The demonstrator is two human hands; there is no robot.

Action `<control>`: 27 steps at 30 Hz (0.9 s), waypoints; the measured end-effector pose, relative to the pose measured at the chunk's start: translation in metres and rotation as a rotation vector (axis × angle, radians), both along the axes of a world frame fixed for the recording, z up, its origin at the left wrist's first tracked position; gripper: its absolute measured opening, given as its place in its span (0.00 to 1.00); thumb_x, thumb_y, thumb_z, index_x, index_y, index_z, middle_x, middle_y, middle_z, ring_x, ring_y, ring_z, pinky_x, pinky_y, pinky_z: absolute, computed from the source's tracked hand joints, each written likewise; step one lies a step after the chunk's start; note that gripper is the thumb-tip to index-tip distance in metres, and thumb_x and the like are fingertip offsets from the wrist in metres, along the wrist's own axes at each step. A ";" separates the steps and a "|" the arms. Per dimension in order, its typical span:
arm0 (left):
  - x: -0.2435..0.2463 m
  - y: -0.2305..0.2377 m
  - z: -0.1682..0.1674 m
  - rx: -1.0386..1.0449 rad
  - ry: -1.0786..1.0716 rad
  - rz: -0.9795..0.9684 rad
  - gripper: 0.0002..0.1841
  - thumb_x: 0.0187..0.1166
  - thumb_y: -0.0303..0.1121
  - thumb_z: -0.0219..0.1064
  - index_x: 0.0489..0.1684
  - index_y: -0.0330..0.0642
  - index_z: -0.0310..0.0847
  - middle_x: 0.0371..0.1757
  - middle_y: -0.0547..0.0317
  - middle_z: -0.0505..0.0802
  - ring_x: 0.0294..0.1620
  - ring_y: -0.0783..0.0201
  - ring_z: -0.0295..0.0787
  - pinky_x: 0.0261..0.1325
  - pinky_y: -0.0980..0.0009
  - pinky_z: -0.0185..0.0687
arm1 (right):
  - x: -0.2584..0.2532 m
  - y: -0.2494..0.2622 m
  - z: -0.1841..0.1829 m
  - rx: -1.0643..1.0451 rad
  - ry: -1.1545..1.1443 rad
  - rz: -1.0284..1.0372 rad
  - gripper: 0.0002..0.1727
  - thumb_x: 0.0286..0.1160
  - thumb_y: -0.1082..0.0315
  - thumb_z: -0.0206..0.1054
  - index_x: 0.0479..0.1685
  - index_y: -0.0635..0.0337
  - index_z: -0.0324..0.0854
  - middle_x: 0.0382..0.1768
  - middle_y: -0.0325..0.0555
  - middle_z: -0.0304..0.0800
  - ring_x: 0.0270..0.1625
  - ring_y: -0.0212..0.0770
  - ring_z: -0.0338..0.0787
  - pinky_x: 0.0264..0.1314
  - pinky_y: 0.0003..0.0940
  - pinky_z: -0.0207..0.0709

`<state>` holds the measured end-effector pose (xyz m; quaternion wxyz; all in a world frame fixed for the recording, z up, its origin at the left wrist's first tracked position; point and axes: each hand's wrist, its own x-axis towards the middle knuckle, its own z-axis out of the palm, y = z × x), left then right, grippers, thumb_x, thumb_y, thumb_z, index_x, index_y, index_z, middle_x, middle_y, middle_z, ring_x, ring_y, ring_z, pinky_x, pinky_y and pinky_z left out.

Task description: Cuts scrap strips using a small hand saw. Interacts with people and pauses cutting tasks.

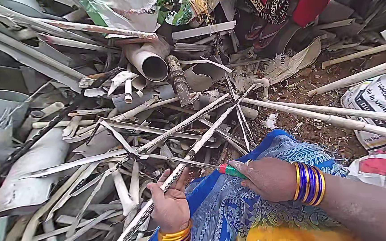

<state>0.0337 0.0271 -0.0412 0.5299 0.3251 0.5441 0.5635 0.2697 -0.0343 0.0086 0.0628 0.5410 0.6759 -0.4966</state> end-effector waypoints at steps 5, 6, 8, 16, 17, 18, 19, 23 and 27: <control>-0.015 0.003 0.004 0.234 0.012 0.128 0.29 0.97 0.48 0.25 0.67 0.35 0.66 0.46 0.59 0.92 0.46 0.64 0.94 0.57 0.64 0.90 | -0.017 0.007 -0.007 0.102 0.008 -0.082 0.34 0.95 0.58 0.50 0.96 0.50 0.45 0.59 0.67 0.86 0.61 0.67 0.88 0.63 0.64 0.78; -0.020 0.003 0.004 0.265 -0.014 0.145 0.28 0.97 0.48 0.26 0.67 0.35 0.66 0.46 0.56 0.91 0.47 0.62 0.94 0.59 0.62 0.90 | -0.016 0.011 -0.014 0.123 -0.056 -0.178 0.33 0.94 0.58 0.51 0.95 0.51 0.48 0.57 0.65 0.87 0.59 0.65 0.89 0.61 0.63 0.79; -0.023 0.002 0.006 0.303 -0.033 0.159 0.28 0.97 0.47 0.26 0.68 0.34 0.65 0.49 0.53 0.91 0.48 0.60 0.94 0.59 0.61 0.90 | -0.013 0.022 -0.021 0.136 -0.189 -0.347 0.33 0.94 0.59 0.50 0.95 0.55 0.46 0.56 0.66 0.87 0.60 0.66 0.89 0.60 0.64 0.80; -0.019 -0.006 0.004 0.476 -0.083 0.097 0.26 0.98 0.39 0.30 0.82 0.33 0.59 0.68 0.45 0.84 0.61 0.53 0.91 0.69 0.57 0.87 | -0.056 -0.009 -0.041 0.443 -0.073 -0.277 0.34 0.93 0.61 0.53 0.96 0.52 0.48 0.53 0.67 0.90 0.55 0.68 0.91 0.57 0.65 0.80; -0.021 -0.012 0.007 0.449 -0.116 0.085 0.26 0.98 0.39 0.30 0.83 0.33 0.59 0.67 0.43 0.85 0.60 0.51 0.92 0.69 0.57 0.87 | -0.054 -0.005 -0.045 0.377 -0.122 -0.341 0.33 0.94 0.60 0.51 0.95 0.53 0.47 0.55 0.69 0.88 0.58 0.69 0.90 0.60 0.67 0.79; -0.021 -0.017 0.010 0.417 -0.154 0.085 0.25 0.98 0.40 0.31 0.83 0.34 0.59 0.66 0.43 0.85 0.60 0.51 0.92 0.68 0.57 0.87 | -0.051 -0.005 -0.049 0.333 -0.177 -0.354 0.33 0.94 0.59 0.50 0.95 0.53 0.47 0.56 0.70 0.88 0.60 0.70 0.89 0.61 0.68 0.79; -0.020 -0.019 0.013 0.401 -0.185 0.079 0.26 0.98 0.42 0.30 0.83 0.35 0.57 0.67 0.44 0.84 0.61 0.52 0.91 0.70 0.57 0.86 | -0.051 -0.009 -0.049 0.331 -0.228 -0.284 0.33 0.94 0.59 0.49 0.96 0.51 0.46 0.56 0.69 0.87 0.59 0.70 0.89 0.59 0.67 0.79; -0.016 -0.020 0.021 0.425 -0.238 0.102 0.28 0.98 0.45 0.27 0.85 0.33 0.54 0.75 0.47 0.77 0.72 0.58 0.81 0.79 0.61 0.74 | -0.074 -0.036 -0.047 0.310 -0.242 -0.084 0.31 0.96 0.59 0.46 0.96 0.45 0.49 0.60 0.67 0.86 0.61 0.67 0.88 0.61 0.65 0.77; -0.018 -0.026 0.021 0.409 -0.282 0.189 0.24 0.98 0.40 0.32 0.85 0.37 0.53 0.74 0.48 0.77 0.68 0.58 0.82 0.73 0.59 0.78 | -0.052 -0.028 -0.058 0.239 -0.291 -0.402 0.32 0.93 0.58 0.50 0.92 0.58 0.54 0.62 0.69 0.86 0.66 0.68 0.87 0.66 0.66 0.77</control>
